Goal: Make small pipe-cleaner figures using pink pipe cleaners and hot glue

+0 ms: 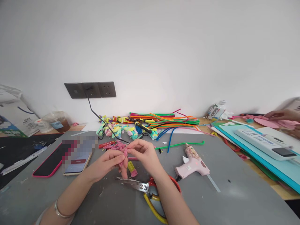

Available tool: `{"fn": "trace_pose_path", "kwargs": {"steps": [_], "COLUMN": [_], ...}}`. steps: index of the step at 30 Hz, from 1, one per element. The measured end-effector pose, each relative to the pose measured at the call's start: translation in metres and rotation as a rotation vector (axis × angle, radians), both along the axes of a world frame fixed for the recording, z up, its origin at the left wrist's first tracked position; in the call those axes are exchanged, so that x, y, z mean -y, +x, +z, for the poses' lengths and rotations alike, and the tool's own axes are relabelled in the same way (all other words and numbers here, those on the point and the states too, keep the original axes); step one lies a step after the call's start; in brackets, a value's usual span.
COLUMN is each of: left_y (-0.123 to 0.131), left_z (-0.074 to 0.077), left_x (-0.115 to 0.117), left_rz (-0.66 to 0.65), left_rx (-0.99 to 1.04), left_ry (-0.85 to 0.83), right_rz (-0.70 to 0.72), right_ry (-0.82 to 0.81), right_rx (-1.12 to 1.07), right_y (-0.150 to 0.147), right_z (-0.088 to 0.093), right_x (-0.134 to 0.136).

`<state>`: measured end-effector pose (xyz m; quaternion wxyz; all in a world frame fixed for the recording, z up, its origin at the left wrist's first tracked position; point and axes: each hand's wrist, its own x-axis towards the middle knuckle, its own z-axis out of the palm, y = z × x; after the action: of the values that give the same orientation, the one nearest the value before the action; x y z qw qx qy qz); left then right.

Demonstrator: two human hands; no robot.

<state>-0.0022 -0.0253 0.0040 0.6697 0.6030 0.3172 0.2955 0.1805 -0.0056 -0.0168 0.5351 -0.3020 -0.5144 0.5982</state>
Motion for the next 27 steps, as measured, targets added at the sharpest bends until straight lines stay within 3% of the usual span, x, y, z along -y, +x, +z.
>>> {"fn": "trace_pose_path", "kwargs": {"steps": [8, 19, 22, 27], "left_y": [0.010, 0.017, 0.016, 0.015], "left_z": [-0.001, 0.004, 0.003, -0.001], "left_x": [0.003, 0.006, 0.007, 0.008], "left_rz": [0.218, 0.284, 0.264, 0.205], "left_rx": [-0.144, -0.277, -0.282, -0.161], "left_ry": [0.241, 0.447, 0.449, 0.311], "right_rz": [-0.094, -0.005, -0.020, -0.005], "right_ry": [-0.071, -0.059, -0.058, -0.063], "right_rx": [-0.047, -0.056, -0.040, -0.051], "right_y": [-0.006, -0.010, -0.009, -0.005], "right_z": [-0.005, -0.001, -0.002, -0.004], "right_x": [0.001, 0.004, 0.003, 0.003]}}
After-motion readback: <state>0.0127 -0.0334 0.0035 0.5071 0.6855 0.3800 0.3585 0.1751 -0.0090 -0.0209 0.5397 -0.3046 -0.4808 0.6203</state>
